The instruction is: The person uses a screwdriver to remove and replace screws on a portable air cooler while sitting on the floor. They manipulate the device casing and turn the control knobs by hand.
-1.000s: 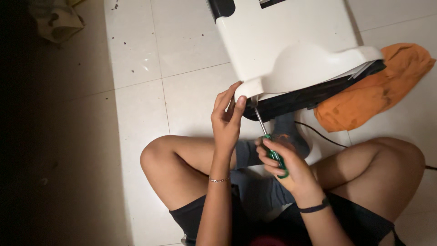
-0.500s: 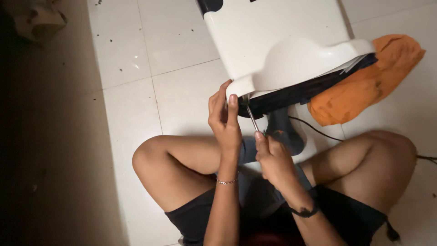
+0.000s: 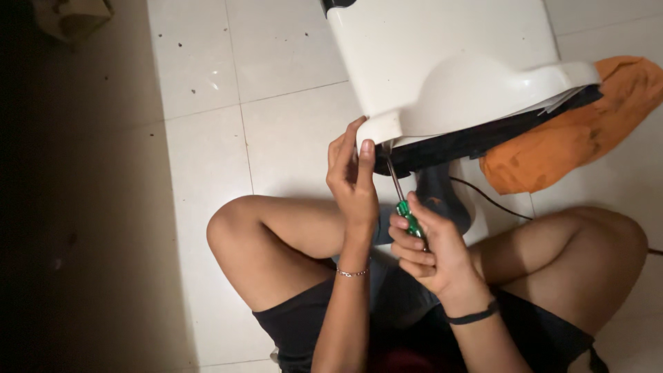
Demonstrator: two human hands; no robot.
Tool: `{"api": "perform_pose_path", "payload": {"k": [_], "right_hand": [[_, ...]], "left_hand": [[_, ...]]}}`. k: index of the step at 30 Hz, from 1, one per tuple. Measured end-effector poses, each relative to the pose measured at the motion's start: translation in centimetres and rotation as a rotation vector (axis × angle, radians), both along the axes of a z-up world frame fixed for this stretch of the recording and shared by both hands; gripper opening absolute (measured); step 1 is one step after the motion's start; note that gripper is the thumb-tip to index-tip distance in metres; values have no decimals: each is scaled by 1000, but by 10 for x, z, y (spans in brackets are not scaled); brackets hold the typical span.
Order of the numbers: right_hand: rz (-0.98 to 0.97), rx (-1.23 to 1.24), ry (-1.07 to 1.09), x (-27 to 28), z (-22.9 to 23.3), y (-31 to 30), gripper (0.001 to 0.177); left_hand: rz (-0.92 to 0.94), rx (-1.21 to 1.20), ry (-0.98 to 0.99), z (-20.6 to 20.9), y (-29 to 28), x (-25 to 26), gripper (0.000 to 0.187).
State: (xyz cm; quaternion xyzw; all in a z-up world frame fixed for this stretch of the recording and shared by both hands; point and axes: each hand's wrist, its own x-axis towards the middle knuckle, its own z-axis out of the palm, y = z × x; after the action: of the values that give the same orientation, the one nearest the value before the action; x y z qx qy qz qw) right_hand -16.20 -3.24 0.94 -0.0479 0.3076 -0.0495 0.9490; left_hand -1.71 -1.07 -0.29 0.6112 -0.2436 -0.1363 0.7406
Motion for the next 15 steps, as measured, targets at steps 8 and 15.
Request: {"api": "perform_pose_path", "payload": {"k": [8,15], "right_hand": [[-48,234,-521,-1,-33,1,44],[-42,-257,80,-10,-7,-6,29]], "left_hand": [[-67,9,-7,0,4,6,35],[-118,11,80,4,4,11,36]]}}
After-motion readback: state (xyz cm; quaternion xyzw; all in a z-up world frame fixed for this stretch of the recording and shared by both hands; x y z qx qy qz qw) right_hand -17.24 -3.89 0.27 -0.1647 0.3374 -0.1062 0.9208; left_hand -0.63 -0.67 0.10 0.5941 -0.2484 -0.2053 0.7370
